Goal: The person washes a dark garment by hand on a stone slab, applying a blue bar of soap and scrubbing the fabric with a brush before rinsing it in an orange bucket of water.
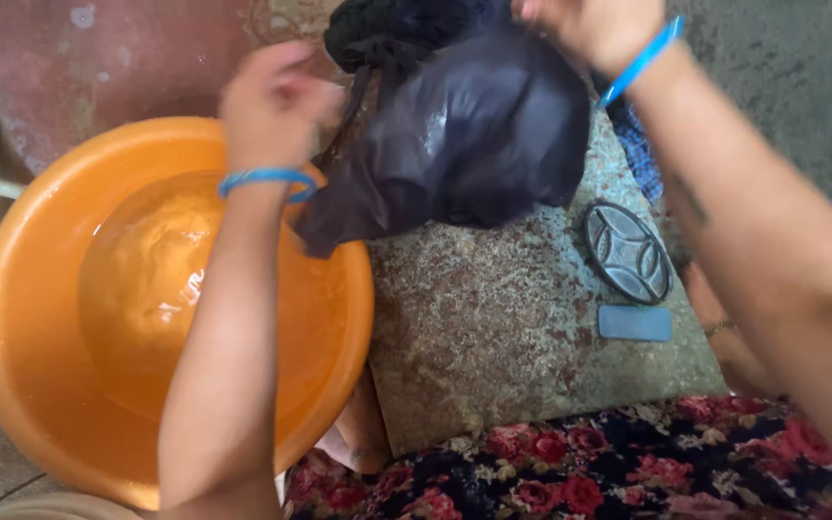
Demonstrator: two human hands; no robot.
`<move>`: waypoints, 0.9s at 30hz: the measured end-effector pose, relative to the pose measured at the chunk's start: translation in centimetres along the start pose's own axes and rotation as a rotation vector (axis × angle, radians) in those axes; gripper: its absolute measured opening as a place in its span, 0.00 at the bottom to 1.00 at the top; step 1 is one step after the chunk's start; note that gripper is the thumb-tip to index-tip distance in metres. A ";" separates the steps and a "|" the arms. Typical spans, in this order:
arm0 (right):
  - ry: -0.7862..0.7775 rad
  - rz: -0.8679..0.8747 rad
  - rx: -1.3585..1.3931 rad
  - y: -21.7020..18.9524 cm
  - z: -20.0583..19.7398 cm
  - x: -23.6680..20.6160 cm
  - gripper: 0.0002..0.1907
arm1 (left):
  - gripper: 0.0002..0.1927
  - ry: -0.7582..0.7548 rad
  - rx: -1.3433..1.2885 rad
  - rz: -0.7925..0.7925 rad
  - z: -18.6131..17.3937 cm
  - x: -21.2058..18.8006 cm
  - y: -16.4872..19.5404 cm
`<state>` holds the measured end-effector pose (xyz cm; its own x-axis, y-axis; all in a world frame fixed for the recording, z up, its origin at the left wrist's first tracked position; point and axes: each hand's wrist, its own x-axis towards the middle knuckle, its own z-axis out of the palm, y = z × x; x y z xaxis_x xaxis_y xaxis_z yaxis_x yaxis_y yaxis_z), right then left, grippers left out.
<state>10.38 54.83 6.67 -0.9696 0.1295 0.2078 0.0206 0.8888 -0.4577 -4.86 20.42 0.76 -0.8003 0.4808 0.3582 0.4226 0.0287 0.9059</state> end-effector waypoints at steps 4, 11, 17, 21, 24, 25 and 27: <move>0.100 -0.002 -0.102 1.0 5.0 -4.0 0.12 | 0.10 0.684 -0.221 -0.428 -5.5 -4.2 -7.5; -0.023 -0.159 -0.286 -1.3 12.3 -11.9 0.27 | 0.21 0.493 -0.871 -1.149 -10.1 -9.7 -10.7; -0.088 0.114 -0.015 -2.0 11.1 -8.1 0.12 | 0.27 -0.742 -0.751 -0.700 3.9 -3.0 -0.2; -0.007 0.143 -0.131 -2.2 11.5 -9.1 0.18 | 0.16 -0.691 0.878 -0.204 13.8 -4.9 -0.2; -0.045 0.099 -0.313 -1.2 11.6 -11.8 0.21 | 0.18 -0.734 1.133 -0.349 16.0 -8.1 -3.3; -0.073 0.027 -0.335 -0.6 11.3 -12.4 0.18 | 0.17 -0.786 1.182 -0.371 16.1 -8.6 -4.0; -0.135 0.049 -0.412 0.8 10.0 -12.3 0.12 | 0.18 -0.758 1.190 -0.363 15.2 -8.1 -4.3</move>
<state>19.89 49.59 -4.86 -0.9877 0.1412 0.0667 0.1361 0.9878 -0.0752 6.26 29.74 -9.45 -0.6849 0.6163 -0.3888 0.6468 0.7599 0.0650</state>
